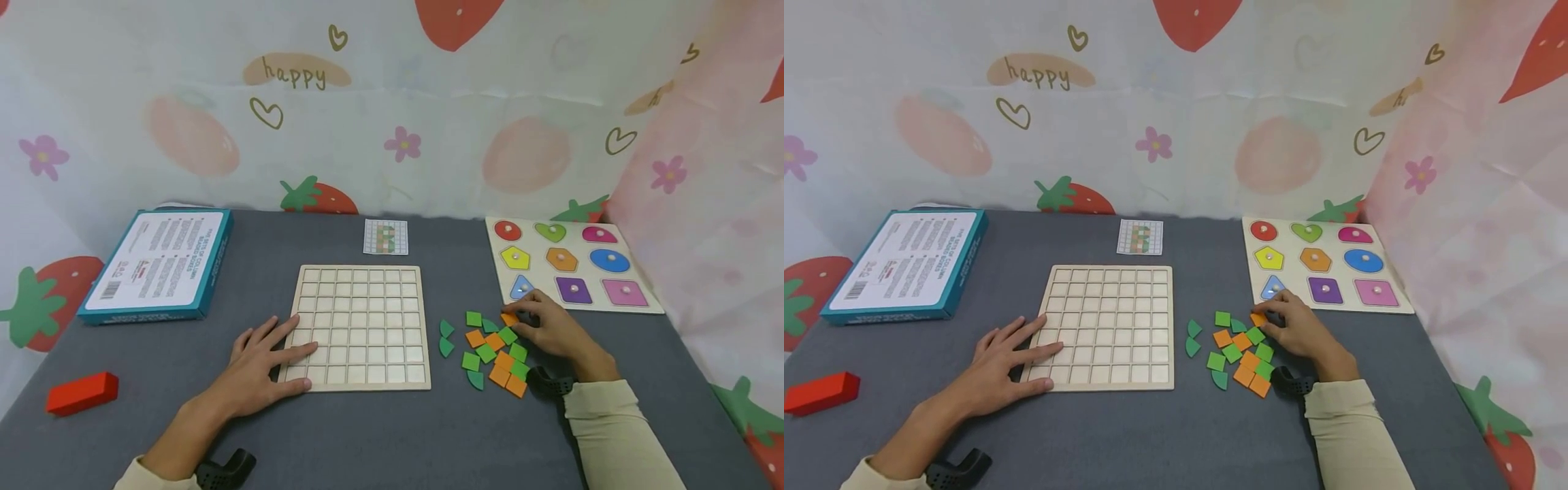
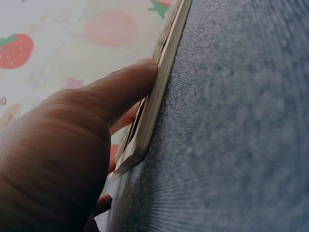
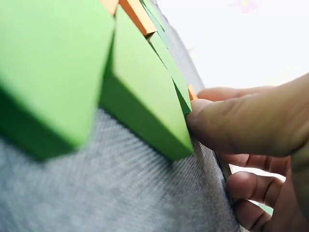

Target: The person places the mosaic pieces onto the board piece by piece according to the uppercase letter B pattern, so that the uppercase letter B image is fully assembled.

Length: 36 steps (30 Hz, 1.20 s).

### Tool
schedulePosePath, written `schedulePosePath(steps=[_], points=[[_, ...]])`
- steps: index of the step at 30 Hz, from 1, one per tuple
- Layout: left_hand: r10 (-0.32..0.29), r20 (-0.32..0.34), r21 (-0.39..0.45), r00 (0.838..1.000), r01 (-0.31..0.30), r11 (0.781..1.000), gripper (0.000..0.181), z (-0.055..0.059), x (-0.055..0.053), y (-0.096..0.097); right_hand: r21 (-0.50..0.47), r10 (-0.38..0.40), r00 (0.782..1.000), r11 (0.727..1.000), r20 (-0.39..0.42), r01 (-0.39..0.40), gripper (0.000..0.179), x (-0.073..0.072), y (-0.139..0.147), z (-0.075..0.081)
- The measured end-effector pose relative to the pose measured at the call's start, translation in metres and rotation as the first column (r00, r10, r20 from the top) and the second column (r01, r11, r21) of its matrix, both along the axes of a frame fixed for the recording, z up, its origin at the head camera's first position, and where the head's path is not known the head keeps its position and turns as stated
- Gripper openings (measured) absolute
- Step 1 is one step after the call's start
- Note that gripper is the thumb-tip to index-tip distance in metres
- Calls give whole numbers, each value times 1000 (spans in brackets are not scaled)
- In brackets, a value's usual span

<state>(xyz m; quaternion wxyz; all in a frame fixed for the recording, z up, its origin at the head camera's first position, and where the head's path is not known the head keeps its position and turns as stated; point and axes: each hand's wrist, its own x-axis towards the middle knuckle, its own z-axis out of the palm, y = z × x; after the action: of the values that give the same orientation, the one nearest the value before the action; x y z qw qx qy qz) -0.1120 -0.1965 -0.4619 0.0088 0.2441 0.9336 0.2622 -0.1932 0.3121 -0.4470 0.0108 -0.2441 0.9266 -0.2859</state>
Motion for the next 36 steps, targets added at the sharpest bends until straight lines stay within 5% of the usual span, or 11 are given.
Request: schedulePosePath(steps=[13, 36], points=[[0, 1, 6, 1000, 0, 1000, 58, -2, 0, 1, -37, -78, 997, 996, -24, 77, 24, 4, 4, 10], [10, -6, 5, 1000, -10, 1000, 58, 0, 1, 1, -114, -12, 964, 993, -264, -18, 28, 17, -21, 81]])
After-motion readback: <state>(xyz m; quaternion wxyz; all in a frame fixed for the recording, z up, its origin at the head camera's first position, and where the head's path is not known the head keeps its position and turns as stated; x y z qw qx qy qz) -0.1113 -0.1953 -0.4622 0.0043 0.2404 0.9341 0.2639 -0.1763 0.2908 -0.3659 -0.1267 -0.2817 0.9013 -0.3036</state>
